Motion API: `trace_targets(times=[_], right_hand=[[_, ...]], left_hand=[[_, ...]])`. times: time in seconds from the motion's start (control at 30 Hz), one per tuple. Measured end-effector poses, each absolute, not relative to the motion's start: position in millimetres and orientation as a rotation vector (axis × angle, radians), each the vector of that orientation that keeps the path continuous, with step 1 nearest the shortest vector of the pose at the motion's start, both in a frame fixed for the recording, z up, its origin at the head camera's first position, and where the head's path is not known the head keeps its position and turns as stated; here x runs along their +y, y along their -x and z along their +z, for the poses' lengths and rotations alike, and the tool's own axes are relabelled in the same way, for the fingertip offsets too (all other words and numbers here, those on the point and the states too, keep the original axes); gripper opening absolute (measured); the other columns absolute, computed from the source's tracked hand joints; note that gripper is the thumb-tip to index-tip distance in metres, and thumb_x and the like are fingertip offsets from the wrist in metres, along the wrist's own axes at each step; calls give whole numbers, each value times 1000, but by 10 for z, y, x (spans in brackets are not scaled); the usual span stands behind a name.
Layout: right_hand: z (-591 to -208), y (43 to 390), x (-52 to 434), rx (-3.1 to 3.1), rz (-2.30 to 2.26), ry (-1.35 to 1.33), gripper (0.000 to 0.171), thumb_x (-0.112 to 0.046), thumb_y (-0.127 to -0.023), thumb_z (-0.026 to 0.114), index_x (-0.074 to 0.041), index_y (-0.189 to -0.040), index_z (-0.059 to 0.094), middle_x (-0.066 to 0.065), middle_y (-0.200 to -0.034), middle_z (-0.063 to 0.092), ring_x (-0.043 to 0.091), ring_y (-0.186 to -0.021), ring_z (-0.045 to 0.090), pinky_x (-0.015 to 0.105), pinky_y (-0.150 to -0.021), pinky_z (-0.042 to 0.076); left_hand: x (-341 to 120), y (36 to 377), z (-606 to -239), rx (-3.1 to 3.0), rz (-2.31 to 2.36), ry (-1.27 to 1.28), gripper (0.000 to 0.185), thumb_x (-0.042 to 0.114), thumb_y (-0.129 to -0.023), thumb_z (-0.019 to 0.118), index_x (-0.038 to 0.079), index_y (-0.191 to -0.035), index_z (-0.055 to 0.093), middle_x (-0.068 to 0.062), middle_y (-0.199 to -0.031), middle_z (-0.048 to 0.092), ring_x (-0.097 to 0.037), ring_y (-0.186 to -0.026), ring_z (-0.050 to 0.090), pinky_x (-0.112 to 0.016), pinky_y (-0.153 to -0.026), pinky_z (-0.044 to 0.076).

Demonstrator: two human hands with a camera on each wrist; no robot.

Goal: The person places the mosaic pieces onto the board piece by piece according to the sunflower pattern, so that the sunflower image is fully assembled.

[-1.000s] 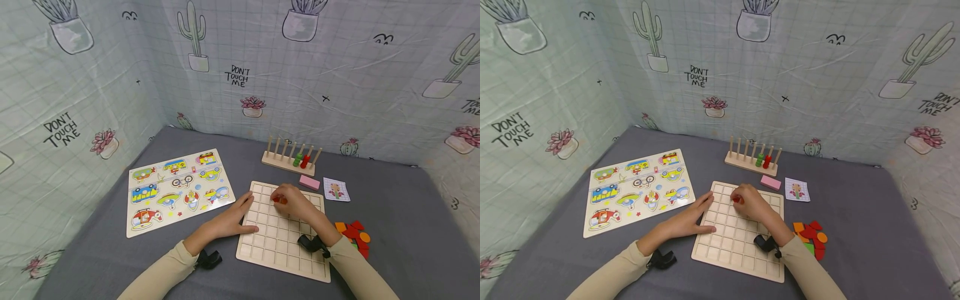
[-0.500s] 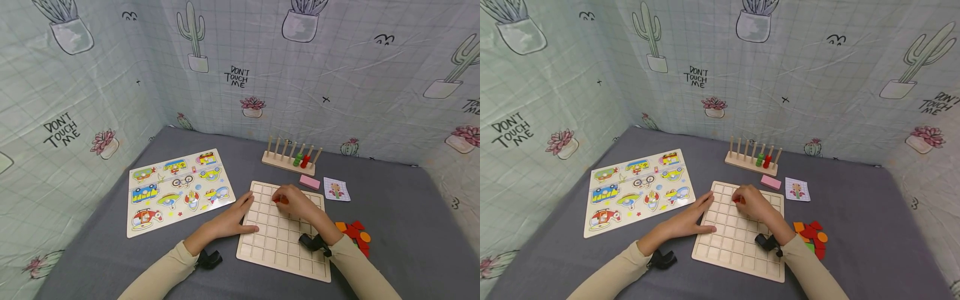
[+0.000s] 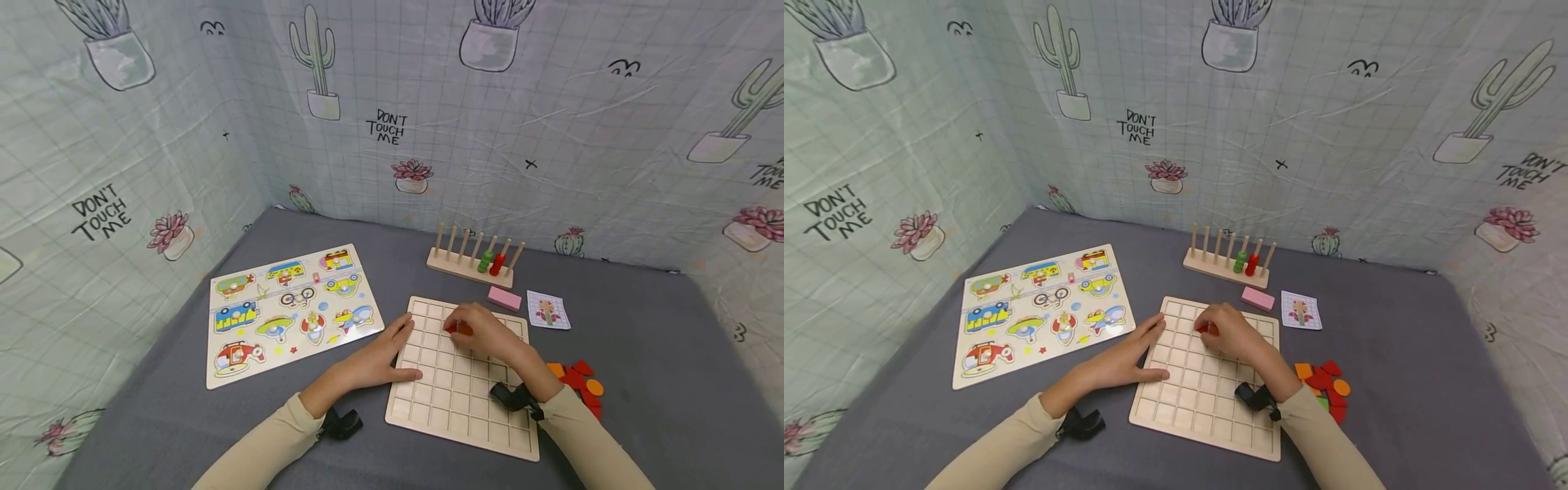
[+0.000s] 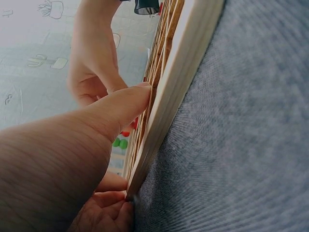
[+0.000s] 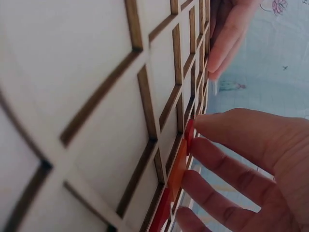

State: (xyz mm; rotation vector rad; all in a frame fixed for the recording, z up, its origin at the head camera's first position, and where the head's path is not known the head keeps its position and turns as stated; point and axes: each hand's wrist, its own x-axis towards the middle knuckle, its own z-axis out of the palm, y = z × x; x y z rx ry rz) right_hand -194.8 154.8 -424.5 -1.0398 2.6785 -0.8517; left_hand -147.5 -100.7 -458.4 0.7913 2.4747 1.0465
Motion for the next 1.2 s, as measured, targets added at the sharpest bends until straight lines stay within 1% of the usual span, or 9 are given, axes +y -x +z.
trace_targets(times=[0.17,0.3,0.63,0.83,1.0,1.13,1.2], right_hand=[[-4223,1933,1638,2667,-930,1054,11,0,-89,67,-1,-99,72,11,-97,67,26,-86,58,36,-73,49],[-4199,1903,1718,2677,-989,1021,9,1,-88,70,0,-97,72,11,-93,65,26,-84,60,35,-69,51],[-4198,1745,1938,2735,-1026,957,8,0,-87,69,-2,-95,72,8,-95,66,27,-84,59,40,-73,52],[-4183,1625,2150,2737,-1052,822,11,-2,-88,69,-4,-99,72,7,-98,66,24,-84,57,37,-73,51],[-4162,1558,2343,2770,-995,756,11,-4,-89,69,-5,-100,71,4,-99,64,16,-82,55,29,-67,49],[-4165,1548,2491,2811,-929,777,12,-2,-87,71,-5,-99,71,0,-91,63,7,-75,51,26,-62,47],[-4166,1543,2558,2813,-914,769,13,-1,-86,71,-4,-99,71,-2,-88,63,5,-71,49,26,-61,46]], left_hand=[[-1001,1472,-4579,2478,1043,-785,95,45,-91,67,1,-156,13,-10,-164,3,-25,-149,9,-45,-115,25],[-1010,1479,-4579,2485,1041,-797,94,43,-91,67,0,-155,13,-11,-164,3,-25,-149,9,-46,-115,25],[-1013,1489,-4606,2484,1040,-804,95,44,-91,67,2,-156,12,-11,-164,2,-25,-149,8,-46,-115,25],[-1005,1478,-4589,2483,1061,-799,95,43,-91,68,1,-156,14,-11,-164,3,-26,-149,9,-46,-115,25],[-989,1478,-4578,2473,1071,-807,94,43,-91,68,0,-155,14,-13,-164,4,-27,-149,10,-47,-115,25],[-989,1478,-4578,2469,1073,-801,95,43,-91,68,1,-155,13,-12,-164,3,-27,-149,9,-47,-115,25],[-996,1477,-4578,2472,1077,-797,95,43,-90,68,1,-155,13,-12,-164,3,-27,-149,9,-47,-115,25]])
